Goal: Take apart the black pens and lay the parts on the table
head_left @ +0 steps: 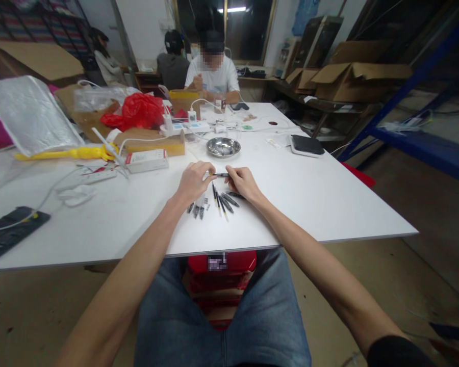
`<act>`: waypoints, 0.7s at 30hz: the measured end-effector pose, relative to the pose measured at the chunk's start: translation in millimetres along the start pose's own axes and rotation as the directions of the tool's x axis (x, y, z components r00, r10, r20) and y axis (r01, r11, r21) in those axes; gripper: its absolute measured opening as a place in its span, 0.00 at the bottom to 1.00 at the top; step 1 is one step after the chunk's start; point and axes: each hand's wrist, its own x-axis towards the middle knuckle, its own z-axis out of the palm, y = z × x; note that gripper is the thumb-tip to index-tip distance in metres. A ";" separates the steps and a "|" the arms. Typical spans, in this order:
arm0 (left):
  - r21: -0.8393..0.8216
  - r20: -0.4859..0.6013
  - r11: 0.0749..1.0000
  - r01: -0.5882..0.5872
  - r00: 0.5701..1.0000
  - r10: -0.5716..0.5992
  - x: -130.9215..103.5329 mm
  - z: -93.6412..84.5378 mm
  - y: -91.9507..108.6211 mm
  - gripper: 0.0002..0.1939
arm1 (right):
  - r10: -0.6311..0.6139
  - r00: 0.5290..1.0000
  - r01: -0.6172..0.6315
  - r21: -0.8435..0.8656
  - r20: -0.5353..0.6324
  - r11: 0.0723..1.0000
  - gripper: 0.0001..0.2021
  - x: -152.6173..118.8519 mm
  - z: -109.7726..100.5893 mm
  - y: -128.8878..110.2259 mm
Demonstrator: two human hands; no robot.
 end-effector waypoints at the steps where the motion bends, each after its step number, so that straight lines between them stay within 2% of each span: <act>1: -0.002 0.020 0.999 0.039 0.999 -0.038 -0.8 0.8 -0.3 0.03 | -0.017 1.000 0.017 -0.002 0.011 1.000 0.29 -0.9 0.2 -1.6; 4: -0.022 0.047 0.994 0.106 0.993 -0.105 -2.6 1.2 -1.0 0.05 | -0.123 0.992 0.122 0.022 0.030 0.992 0.22 -2.0 0.4 -7.2; 6: -0.070 0.058 0.995 0.078 0.996 -0.074 -2.8 0.3 -0.6 0.07 | -0.159 0.987 0.159 0.016 0.016 0.987 0.22 -1.6 -0.2 -9.2; 11: -0.163 0.076 0.985 -0.057 0.995 0.071 -2.1 0.1 3.0 0.13 | -0.051 0.998 0.049 -0.081 -0.033 0.996 0.29 -1.8 -2.1 -6.9; 13: -0.156 0.055 0.987 -0.043 0.997 0.052 -2.7 1.8 2.7 0.12 | -0.061 0.998 0.059 -0.085 -0.028 0.995 0.29 -2.4 -2.1 -6.6; 17: -0.160 0.029 0.987 0.005 1.000 0.000 -4.5 5.4 -0.9 0.05 | -0.142 0.990 0.141 -0.046 -0.023 0.989 0.22 -1.9 -2.0 -8.4; 21: -0.175 -0.001 0.984 -0.018 1.000 0.018 -4.5 6.6 0.7 0.04 | -0.050 0.999 0.050 -0.073 -0.002 0.996 0.24 -1.2 -3.4 -6.6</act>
